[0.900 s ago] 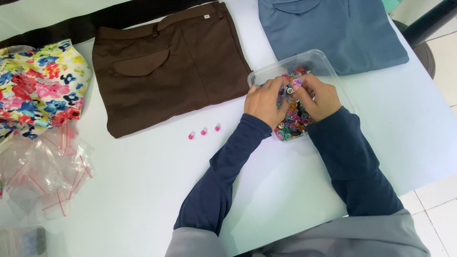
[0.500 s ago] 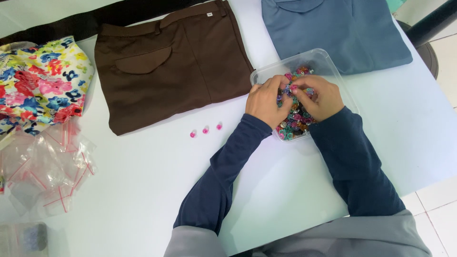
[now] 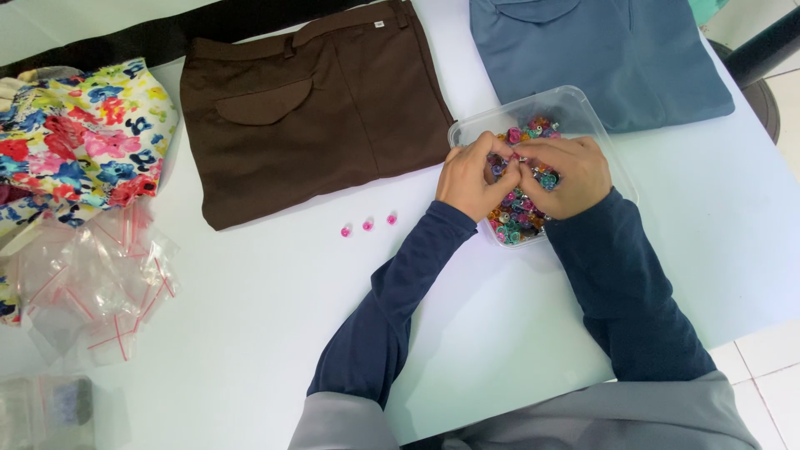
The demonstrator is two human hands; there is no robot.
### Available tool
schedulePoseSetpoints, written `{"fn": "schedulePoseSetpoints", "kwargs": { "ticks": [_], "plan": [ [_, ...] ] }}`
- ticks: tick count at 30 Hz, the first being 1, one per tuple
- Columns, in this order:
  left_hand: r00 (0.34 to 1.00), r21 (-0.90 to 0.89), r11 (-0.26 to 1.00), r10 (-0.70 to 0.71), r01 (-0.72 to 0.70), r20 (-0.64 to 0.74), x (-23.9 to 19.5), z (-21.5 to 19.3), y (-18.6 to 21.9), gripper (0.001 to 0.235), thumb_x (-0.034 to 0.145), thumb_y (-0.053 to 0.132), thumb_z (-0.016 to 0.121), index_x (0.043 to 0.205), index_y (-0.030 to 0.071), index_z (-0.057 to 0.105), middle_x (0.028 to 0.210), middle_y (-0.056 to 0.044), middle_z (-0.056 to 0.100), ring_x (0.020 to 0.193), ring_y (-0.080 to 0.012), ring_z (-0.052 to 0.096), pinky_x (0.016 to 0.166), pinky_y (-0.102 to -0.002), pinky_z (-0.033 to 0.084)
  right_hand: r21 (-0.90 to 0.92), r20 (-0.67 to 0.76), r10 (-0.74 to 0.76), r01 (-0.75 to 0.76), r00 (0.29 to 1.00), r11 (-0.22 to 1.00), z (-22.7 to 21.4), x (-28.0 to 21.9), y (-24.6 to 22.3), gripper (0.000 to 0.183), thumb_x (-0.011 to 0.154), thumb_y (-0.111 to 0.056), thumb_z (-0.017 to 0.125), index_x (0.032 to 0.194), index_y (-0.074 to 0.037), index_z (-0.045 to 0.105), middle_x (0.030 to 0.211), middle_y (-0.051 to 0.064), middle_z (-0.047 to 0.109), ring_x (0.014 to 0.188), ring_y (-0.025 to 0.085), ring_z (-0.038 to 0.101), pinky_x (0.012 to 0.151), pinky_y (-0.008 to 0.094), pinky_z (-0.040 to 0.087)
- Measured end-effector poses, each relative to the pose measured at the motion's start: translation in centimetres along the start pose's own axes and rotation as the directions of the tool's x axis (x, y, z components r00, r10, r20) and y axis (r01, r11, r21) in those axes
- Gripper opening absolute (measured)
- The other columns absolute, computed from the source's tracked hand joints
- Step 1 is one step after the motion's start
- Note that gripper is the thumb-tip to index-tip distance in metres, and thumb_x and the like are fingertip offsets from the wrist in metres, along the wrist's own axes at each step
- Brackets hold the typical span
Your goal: Pick small buttons from a container and place them into small plastic bags for packaging.
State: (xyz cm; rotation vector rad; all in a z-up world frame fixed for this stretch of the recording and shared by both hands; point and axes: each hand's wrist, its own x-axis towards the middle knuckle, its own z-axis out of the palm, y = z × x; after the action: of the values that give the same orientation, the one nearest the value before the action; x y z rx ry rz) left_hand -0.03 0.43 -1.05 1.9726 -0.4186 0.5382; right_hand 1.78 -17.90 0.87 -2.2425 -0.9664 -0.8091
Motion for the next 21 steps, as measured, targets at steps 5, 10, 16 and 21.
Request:
{"fn": "schedulePoseSetpoints", "kwargs": {
  "ticks": [5,10,16,21],
  "plan": [
    [0.999,-0.167,0.986,-0.033,0.028,-0.025,0.3,-1.5,1.6,0.017,0.087,0.021,0.071,0.101,0.021,0.061,0.055,0.004,0.056,0.062,-0.0216,0.064,0.087,-0.033,0.049,-0.176,-0.078,-0.128,0.113,0.989,0.978,-0.3,0.3,-0.3,0.011,0.092,-0.017,0.083,0.103,-0.018,0.081,0.109,-0.002,0.08,0.089,0.018,0.072,0.089,0.031,0.043],
    [0.995,-0.398,0.916,0.014,-0.05,-0.094,0.0,-3.4,3.0,0.014,0.089,0.013,0.072,0.101,0.016,0.066,0.062,-0.005,0.062,0.066,-0.0212,0.067,0.083,-0.033,0.053,-0.279,-0.194,-0.288,0.229,0.938,0.933,-0.9,1.7,-3.5,0.011,0.091,-0.014,0.083,0.103,-0.014,0.083,0.104,0.0,0.079,0.083,0.018,0.07,0.085,0.032,0.044],
    [0.983,-0.333,0.931,0.102,-0.148,-0.15,-4.0,-7.8,3.1,0.014,0.085,0.01,0.077,0.099,0.013,0.072,0.093,-0.005,0.075,0.081,-0.0239,0.071,0.079,-0.035,0.057,-0.397,-0.227,-0.321,0.214,0.92,0.893,-0.4,1.9,-10.8,0.01,0.087,-0.015,0.083,0.097,-0.015,0.082,0.099,0.0,0.078,0.078,0.019,0.07,0.079,0.035,0.047],
    [0.995,-0.271,0.96,0.044,-0.066,-0.087,-10.6,-14.2,3.2,0.013,0.085,0.002,0.077,0.097,0.005,0.074,0.094,-0.011,0.077,0.082,-0.0306,0.074,0.077,-0.039,0.06,-0.217,-0.202,-0.293,0.249,0.935,0.944,2.9,0.3,-17.4,0.012,0.09,-0.018,0.073,0.101,-0.014,0.078,0.103,0.001,0.076,0.082,0.018,0.068,0.08,0.037,0.047]
  ]
}}
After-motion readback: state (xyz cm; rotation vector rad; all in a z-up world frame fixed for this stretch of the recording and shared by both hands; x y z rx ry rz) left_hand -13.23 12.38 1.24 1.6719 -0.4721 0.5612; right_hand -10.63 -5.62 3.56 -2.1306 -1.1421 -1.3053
